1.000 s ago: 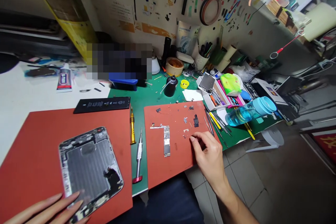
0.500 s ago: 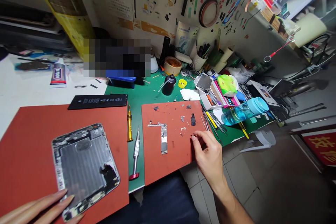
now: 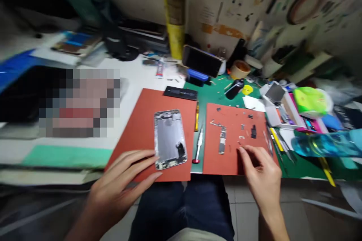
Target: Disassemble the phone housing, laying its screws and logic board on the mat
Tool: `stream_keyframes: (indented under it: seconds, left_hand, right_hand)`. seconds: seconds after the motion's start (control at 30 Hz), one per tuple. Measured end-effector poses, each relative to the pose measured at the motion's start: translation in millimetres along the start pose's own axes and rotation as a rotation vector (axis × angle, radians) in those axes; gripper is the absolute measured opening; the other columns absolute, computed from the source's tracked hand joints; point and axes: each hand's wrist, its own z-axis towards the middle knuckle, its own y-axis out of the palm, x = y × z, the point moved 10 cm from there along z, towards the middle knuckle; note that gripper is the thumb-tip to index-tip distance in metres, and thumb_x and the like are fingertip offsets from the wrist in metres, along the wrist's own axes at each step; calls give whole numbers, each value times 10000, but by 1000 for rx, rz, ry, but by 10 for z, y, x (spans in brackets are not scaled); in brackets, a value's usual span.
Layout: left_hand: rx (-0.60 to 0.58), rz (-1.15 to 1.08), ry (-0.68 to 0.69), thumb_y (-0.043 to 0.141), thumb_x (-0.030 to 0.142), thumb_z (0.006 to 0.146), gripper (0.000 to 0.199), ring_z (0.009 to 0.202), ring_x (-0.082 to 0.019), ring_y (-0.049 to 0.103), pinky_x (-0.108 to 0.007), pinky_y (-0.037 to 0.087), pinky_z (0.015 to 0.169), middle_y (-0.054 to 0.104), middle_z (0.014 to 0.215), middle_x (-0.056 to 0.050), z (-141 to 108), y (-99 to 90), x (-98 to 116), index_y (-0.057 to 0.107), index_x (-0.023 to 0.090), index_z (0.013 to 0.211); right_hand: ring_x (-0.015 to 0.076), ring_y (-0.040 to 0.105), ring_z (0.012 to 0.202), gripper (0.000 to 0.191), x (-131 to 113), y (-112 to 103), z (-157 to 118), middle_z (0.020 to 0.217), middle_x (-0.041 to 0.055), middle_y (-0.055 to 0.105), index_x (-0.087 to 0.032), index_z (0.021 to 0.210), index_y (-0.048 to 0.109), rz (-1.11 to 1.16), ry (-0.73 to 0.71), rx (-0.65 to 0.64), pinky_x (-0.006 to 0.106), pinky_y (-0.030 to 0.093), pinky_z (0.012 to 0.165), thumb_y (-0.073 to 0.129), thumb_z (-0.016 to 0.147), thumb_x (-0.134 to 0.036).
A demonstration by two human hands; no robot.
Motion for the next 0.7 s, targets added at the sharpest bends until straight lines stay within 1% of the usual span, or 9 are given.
stream_keyframes:
  seconds: [0.07, 0.13, 0.17, 0.33, 0.5, 0.6, 0.7]
  left_hand:
    - [-35, 14, 1, 732, 137, 997, 250, 1116, -192, 690, -321, 540, 1021, 744, 1211, -79, 40, 15, 77, 718, 190, 1241]
    - [-59, 16, -15, 728, 122, 999, 237, 1128, -195, 676, -327, 540, 1014, 729, 1217, -83, 37, 30, 74, 715, 190, 1226]
    - [-61, 12, -19, 723, 121, 1002, 224, 1123, -196, 673, -328, 542, 1004, 726, 1213, -83, 30, 30, 68, 719, 189, 1216]
    - [-34, -19, -24, 701, 109, 1011, 187, 1078, -194, 678, -322, 555, 948, 730, 1172, -81, 35, 14, 75, 743, 185, 1176]
    - [-37, 5, -36, 698, 106, 1000, 207, 1036, -197, 700, -330, 583, 905, 748, 1144, -64, 54, 10, 79, 766, 219, 1159]
    - [-38, 4, -30, 690, 77, 995, 207, 1024, -191, 693, -324, 583, 899, 743, 1127, -67, 56, 5, 91, 765, 205, 1140]
    - [-34, 4, -15, 693, 67, 992, 210, 1032, -188, 682, -314, 580, 895, 736, 1125, -68, 53, 8, 108, 765, 201, 1137]
  right_hand:
    - [160, 674, 724, 286, -12, -10, -14, 886, 26, 740, -217, 929, 775, -11, 5, 12, 258, 499, 598, 697, 1026, -474]
    - [130, 619, 617, 320, -44, 5, -37, 847, 8, 723, -219, 904, 770, -30, 8, 7, 256, 477, 557, 706, 1017, -511]
    - [121, 606, 595, 325, -68, 22, -52, 838, 2, 717, -220, 906, 771, -34, 6, -3, 253, 474, 549, 706, 1017, -518]
    - [129, 647, 664, 288, -217, 120, -125, 834, 5, 708, -224, 920, 768, 19, -14, -41, 227, 478, 513, 705, 1028, -484]
    - [143, 637, 653, 265, -325, 184, -183, 807, 15, 692, -222, 919, 765, 53, -25, -76, 248, 477, 506, 696, 1041, -447]
    - [151, 634, 650, 255, -347, 199, -202, 809, 22, 694, -224, 932, 766, 70, -27, -89, 258, 484, 514, 691, 1044, -441]
    - [165, 654, 680, 265, -317, 189, -206, 829, 36, 709, -221, 935, 767, 62, -14, -86, 267, 488, 526, 693, 1041, -453]
